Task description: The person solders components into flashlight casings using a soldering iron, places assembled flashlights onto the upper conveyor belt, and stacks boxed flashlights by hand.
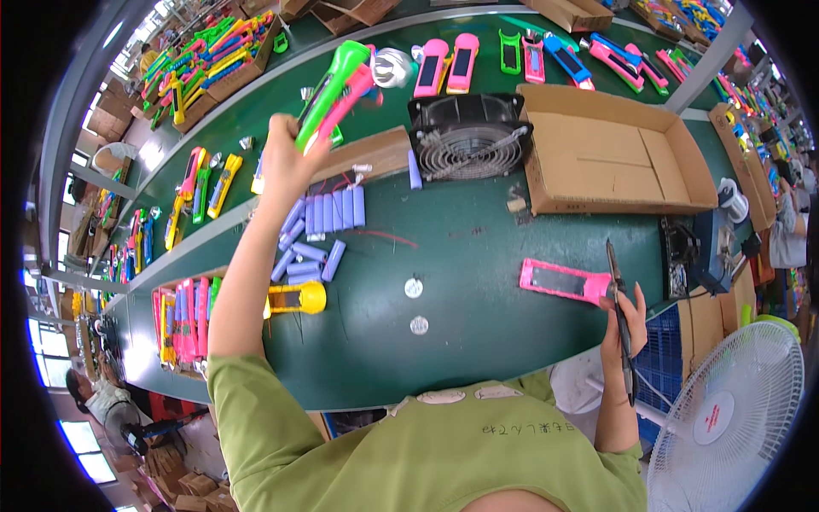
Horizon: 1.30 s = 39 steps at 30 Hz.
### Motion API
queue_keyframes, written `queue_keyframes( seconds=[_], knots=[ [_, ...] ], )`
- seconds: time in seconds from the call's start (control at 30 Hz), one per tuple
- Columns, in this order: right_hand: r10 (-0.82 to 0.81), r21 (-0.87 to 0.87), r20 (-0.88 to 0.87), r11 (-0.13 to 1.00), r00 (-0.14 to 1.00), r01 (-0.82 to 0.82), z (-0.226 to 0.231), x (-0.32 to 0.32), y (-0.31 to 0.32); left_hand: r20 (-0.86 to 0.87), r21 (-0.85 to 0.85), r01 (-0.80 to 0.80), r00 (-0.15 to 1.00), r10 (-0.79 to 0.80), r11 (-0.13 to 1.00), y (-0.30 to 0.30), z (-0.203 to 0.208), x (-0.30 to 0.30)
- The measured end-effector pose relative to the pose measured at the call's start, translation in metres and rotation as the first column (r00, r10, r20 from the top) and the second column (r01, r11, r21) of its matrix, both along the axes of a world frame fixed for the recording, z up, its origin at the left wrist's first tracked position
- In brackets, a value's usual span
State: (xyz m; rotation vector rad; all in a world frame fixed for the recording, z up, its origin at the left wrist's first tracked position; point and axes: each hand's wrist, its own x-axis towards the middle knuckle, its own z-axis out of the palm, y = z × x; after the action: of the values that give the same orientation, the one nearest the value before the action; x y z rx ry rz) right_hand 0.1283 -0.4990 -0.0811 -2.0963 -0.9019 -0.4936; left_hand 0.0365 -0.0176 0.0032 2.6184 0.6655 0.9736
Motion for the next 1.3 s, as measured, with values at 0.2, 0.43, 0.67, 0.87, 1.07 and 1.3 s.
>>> queue_keyframes(
  seconds=[0.2, 0.43, 0.67, 0.87, 1.07, 1.3],
  knots=[
    [-0.034, -0.022, 0.054, 0.999, 0.998, 0.035, -0.017, 0.013, 0.007, -0.076, 0.066, -0.089, 0.993, 0.094, 0.994, 0.055, -0.055, 0.132],
    [-0.007, -0.094, 0.085, 0.995, 0.996, 0.015, -0.031, 0.02, 0.004, -0.68, -0.065, -0.006, 0.732, -0.04, 0.998, 0.072, -0.088, 0.175],
    [0.063, -0.188, 0.135, 0.981, 0.989, -0.037, -0.035, 0.019, 0.005, -0.665, 0.317, -0.202, 0.649, 0.37, 0.926, 0.116, -0.095, 0.107],
    [0.08, -0.202, 0.105, 0.978, 0.991, -0.058, -0.021, 0.01, 0.003, -0.476, -0.165, -0.386, 0.837, 0.269, 0.908, 0.117, -0.1, 0.092],
    [-0.083, -0.031, 0.101, 0.996, 0.991, 0.087, -0.011, 0.007, -0.016, 0.025, 0.273, -0.006, 1.0, -0.001, 0.962, 0.011, -0.017, 0.032],
    [-0.037, 0.066, -0.023, 0.997, 0.999, 0.039, -0.014, -0.003, -0.024, -0.516, 0.241, 0.702, 0.678, -0.523, 0.671, -0.172, -0.032, -0.086]
  ],
)
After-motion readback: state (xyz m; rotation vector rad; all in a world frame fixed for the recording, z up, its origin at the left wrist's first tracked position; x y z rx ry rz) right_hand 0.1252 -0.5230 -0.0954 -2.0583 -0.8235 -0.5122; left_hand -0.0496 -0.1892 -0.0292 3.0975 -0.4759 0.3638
